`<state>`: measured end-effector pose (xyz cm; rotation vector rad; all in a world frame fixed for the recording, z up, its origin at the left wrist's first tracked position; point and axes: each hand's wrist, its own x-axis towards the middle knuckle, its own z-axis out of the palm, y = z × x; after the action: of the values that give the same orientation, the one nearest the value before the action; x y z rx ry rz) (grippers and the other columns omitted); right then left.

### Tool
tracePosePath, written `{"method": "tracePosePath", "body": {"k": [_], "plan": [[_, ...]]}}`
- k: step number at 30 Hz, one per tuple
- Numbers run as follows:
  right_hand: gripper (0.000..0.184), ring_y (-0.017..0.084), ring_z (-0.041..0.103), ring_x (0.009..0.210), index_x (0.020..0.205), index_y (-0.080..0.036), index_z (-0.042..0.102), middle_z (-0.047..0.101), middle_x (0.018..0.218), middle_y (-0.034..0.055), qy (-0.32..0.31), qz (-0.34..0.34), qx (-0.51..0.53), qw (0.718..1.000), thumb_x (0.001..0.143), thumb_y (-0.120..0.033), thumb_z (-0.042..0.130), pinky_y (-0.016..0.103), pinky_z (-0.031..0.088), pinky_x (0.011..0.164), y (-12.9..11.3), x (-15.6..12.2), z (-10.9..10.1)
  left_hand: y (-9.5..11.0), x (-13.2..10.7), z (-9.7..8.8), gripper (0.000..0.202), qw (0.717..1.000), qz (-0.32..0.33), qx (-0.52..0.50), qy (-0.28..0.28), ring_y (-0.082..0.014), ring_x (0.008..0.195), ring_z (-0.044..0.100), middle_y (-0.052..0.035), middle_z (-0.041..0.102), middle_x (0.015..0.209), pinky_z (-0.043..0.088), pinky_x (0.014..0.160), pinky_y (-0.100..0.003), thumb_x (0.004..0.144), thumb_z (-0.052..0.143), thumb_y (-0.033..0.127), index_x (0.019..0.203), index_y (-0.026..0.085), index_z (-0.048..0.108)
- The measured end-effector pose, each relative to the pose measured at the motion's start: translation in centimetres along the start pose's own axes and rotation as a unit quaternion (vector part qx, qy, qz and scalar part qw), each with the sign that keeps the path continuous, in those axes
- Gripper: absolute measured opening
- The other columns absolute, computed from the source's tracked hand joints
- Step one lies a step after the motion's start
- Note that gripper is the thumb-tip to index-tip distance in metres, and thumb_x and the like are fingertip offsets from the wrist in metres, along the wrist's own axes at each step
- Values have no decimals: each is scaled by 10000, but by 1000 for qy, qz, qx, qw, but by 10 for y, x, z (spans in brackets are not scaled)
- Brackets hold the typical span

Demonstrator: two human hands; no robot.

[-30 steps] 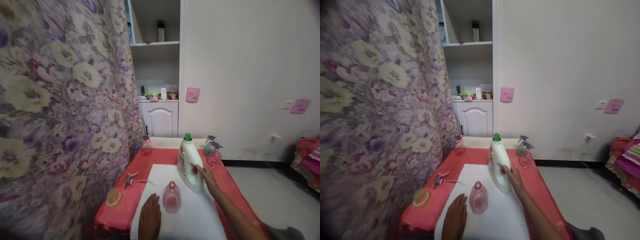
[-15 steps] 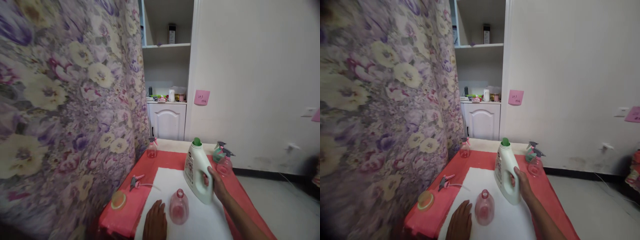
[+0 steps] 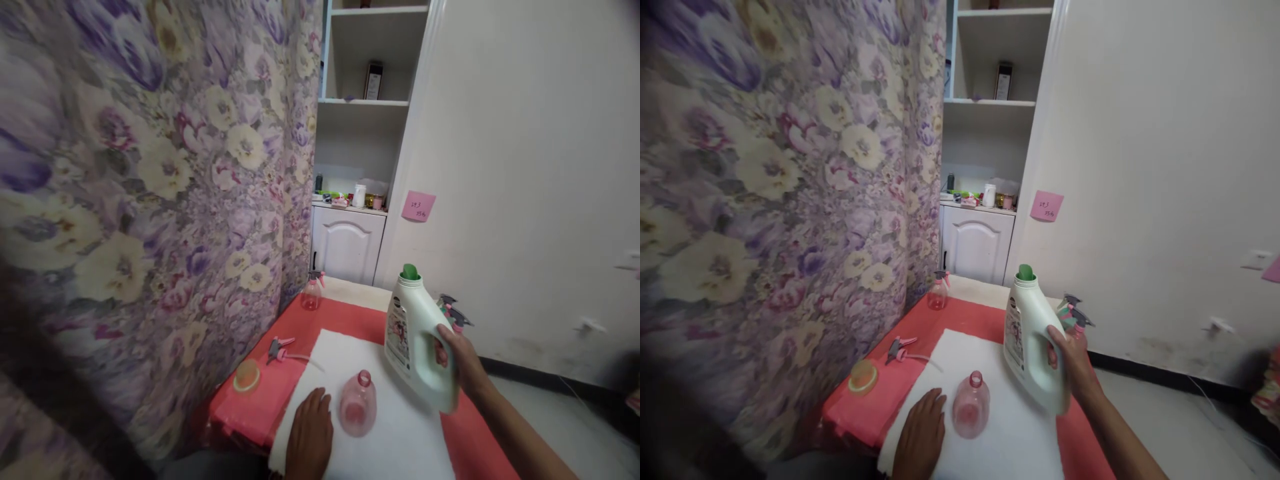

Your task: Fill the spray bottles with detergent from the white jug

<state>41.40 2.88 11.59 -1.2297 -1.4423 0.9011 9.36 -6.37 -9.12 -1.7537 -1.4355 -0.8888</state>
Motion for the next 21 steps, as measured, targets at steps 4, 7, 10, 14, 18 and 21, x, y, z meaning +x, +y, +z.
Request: {"method": "tracePosePath", "body": {"k": [4,7,10,14,18,21], "plan": [[553,118,399,419,477,-217,441,431,362,-42,-32,25,-38,998,836,-632,499,264,336,506,-26,-22,-26,3,-3,2,344,1000,-16,-13,-7,-243,1139,621,-105,702,1189,442,989,-382,859,544,130,1195,169,607],[572,116,398,427,460,-223,408,417,343,-46,-54,36,-114,991,847,-640,465,261,346,539,-41,-38,-42,5,-4,4,332,998,-45,-43,-23,-239,1141,625,-98,702,1193,467,983,-386,864,515,132,1172,191,624],[582,116,403,415,451,-235,376,411,329,-42,-84,42,-198,976,831,-674,421,262,357,545,-49,-48,-54,2,0,5,317,988,-98,-112,-49,-256,1105,648,-101,713,1169,517,939,-420,853,496,140,1121,201,654],[539,98,361,343,519,-240,398,416,316,-54,-118,66,-244,960,763,-718,444,252,323,461,-49,-56,-61,-2,15,-4,270,950,-175,-239,-100,-272,1071,663,-117,724,1123,549,910,-449,866,503,205,1075,196,675],[522,71,327,314,579,-222,431,410,356,-68,-145,81,-263,950,726,-721,478,221,250,388,-45,-65,-58,5,49,-27,271,910,-206,-339,-120,-214,1115,633,-95,690,1175,523,964,-355,883,530,275,1122,216,643],[530,65,344,322,618,-202,476,441,425,-57,-162,89,-279,942,695,-726,502,201,231,346,-48,-71,-52,13,87,-46,355,834,-247,-467,-156,-228,1168,590,-78,665,1209,465,1026,-367,781,653,242,1135,235,634]]}}
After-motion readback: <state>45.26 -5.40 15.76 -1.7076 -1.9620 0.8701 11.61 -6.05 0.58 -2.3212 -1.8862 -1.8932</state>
